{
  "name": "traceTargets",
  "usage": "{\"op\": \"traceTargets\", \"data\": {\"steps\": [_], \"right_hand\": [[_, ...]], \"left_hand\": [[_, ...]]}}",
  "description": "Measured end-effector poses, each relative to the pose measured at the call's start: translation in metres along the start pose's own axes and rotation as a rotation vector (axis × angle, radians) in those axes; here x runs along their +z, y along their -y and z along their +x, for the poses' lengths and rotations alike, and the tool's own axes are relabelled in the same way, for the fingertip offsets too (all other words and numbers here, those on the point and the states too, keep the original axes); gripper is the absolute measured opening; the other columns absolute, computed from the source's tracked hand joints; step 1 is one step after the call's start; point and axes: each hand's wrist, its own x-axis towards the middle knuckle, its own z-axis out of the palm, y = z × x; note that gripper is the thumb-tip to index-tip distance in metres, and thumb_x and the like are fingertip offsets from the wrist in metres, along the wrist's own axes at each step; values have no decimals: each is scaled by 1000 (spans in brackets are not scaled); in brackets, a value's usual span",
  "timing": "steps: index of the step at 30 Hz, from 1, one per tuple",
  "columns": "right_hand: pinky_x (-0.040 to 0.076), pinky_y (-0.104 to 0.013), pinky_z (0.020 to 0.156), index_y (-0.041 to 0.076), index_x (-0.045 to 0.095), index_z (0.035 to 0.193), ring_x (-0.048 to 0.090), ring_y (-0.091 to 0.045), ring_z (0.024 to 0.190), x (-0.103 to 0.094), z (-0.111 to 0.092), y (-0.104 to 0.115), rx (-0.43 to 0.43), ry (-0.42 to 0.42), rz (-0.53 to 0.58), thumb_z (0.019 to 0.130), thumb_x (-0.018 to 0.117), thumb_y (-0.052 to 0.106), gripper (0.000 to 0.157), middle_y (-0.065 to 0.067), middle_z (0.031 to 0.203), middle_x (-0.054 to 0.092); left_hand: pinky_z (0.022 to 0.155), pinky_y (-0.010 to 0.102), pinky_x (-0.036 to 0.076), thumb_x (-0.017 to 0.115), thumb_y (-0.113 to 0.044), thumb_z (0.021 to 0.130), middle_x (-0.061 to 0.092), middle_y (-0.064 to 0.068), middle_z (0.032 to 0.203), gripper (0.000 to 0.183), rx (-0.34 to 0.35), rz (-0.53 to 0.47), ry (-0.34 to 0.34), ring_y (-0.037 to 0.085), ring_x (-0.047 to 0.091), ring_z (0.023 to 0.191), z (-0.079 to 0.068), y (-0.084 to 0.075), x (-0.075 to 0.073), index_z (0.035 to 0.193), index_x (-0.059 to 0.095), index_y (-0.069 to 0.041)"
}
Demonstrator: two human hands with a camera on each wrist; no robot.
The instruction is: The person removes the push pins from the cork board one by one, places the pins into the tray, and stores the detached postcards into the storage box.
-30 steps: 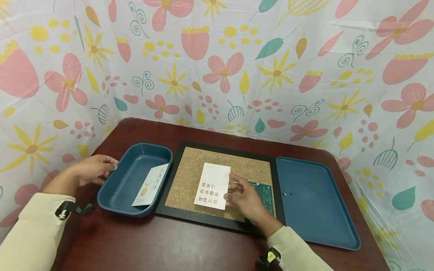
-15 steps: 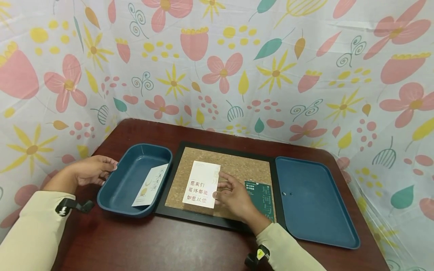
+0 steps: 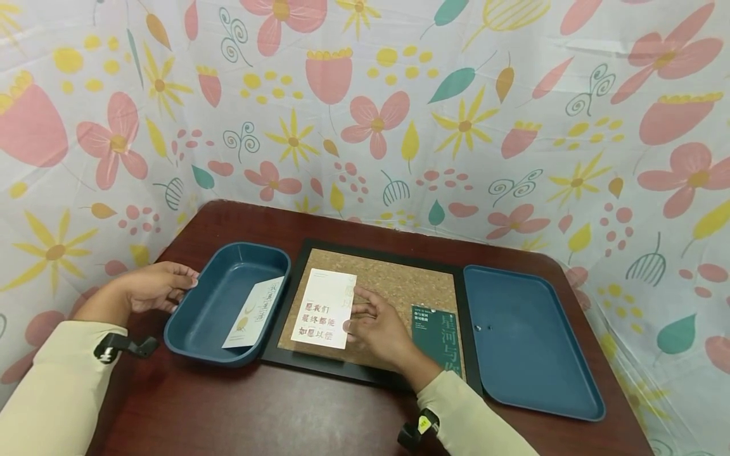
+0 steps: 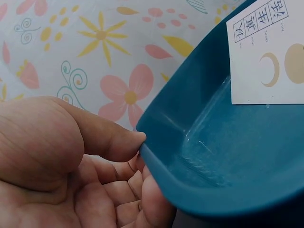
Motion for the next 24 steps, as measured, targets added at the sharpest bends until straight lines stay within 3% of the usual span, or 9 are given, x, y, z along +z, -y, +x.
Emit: {"op": "traceTargets", "data": {"steps": [24], "right_hand": [[62,-40,75,7,41,154,69,-25,94,36,13,5,25,22,85,87,72,-5,75,-23,121,61]], "left_hand": [[65,35,59,45,-11,109,62,11,96,25,-19,27,-14,20,65,81,2,-2,0,126,47,8]]}}
